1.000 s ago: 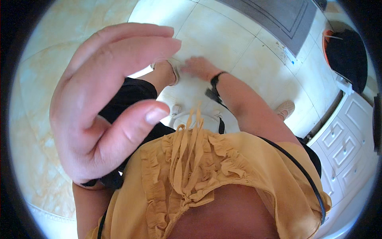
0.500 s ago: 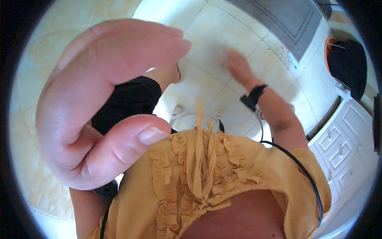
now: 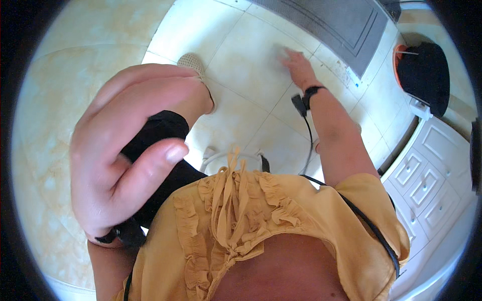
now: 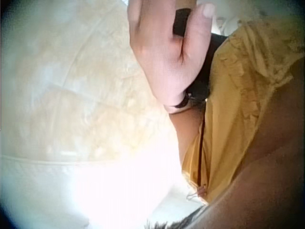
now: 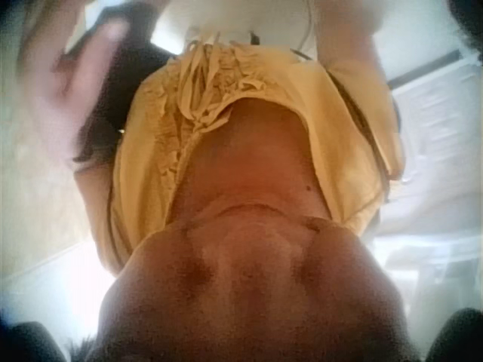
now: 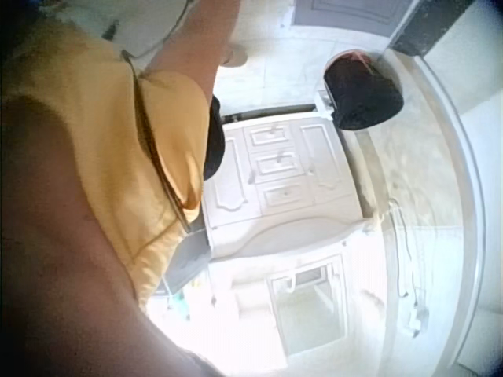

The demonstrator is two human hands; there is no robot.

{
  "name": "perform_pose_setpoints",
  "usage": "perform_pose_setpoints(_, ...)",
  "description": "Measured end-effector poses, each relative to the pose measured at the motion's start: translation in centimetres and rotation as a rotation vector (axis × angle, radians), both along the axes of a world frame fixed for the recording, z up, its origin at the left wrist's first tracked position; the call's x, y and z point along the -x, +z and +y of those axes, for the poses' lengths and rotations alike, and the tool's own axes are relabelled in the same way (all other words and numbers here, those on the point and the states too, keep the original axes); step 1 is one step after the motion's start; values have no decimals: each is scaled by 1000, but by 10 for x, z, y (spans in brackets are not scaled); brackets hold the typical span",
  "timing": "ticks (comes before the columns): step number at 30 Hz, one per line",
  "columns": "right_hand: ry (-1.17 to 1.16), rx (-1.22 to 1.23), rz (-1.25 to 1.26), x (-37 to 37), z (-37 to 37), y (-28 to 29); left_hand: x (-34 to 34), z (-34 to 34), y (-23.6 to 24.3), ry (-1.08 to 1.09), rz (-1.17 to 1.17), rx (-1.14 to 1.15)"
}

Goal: The person wipes the tiled floor with a cloth, moving around a washing machine and a small child's toilet. The person repeatedly wipes different sections of the floor, occasionally lifting a bucket to reach underneath it.

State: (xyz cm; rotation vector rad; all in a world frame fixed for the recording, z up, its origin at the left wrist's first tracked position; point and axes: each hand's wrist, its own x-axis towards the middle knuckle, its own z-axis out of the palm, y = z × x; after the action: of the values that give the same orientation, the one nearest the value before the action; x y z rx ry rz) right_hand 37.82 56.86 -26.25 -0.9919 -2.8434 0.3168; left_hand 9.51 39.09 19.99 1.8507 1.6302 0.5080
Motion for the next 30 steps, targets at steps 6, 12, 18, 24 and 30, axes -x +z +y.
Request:
perform_pose_setpoints(6,-357,424,130,23,74,85,-1,13,7,102,-129,-24)
perform_pose_setpoints(12,-547,1486,969,9,65,191,8,45,-17,95,-186,-295)
perform_pose_setpoints(18,-269,1668,1294,18,12,300,4,85,-72,305,-507,-139)
perform_pose_setpoints(24,-86,1636,1452,29,-34,367,-52,73,-62,257,-1420,545)
perform_pose_setpoints(30,-354,979,1350,73,-59,416,-74,60,-28,46,-1359,65)
